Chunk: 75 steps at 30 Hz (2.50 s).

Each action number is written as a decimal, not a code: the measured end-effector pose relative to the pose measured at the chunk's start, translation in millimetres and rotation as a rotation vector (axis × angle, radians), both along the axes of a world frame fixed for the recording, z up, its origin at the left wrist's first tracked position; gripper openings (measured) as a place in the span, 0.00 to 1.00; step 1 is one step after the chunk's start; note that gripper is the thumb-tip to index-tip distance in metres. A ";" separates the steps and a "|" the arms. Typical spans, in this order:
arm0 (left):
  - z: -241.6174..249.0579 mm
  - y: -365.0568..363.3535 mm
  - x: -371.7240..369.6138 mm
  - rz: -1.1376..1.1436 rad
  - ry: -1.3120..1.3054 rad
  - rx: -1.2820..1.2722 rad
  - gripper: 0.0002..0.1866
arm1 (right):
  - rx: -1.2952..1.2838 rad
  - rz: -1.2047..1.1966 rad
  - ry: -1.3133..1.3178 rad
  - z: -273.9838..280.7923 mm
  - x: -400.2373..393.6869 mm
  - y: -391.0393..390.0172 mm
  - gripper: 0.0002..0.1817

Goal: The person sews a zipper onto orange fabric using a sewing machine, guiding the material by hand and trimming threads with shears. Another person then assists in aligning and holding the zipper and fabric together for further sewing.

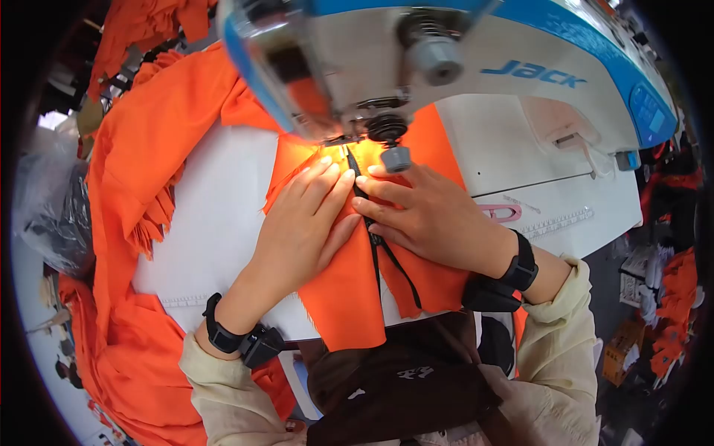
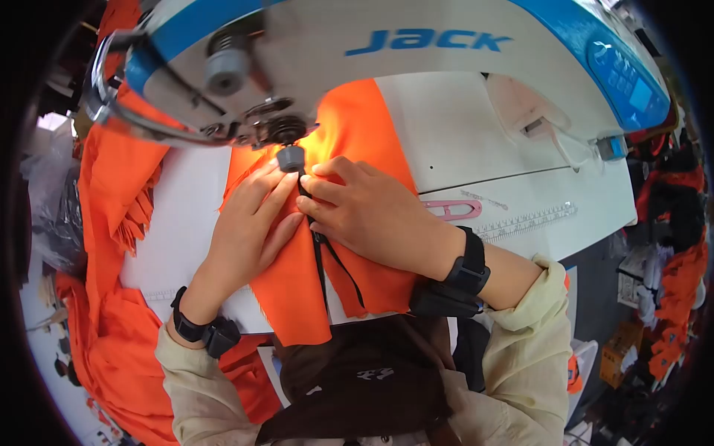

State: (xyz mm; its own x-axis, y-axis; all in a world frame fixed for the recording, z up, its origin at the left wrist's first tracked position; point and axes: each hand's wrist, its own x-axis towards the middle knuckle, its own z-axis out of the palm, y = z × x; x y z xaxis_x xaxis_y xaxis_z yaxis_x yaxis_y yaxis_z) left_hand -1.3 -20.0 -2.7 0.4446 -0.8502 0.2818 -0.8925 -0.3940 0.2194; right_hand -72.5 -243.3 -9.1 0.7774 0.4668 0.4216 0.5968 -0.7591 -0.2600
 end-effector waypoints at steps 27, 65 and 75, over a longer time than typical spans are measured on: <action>-15.7 -8.1 -10.0 0.064 -0.022 -0.126 0.24 | -0.083 0.026 0.136 13.1 0.2 -1.4 0.19; -13.4 -6.7 -12.2 0.023 -0.026 -0.194 0.25 | 0.031 0.029 0.162 12.8 2.0 -2.3 0.20; -9.8 -10.3 -17.1 0.123 0.178 -0.198 0.23 | -0.005 -0.016 0.160 7.8 -1.5 -1.4 0.22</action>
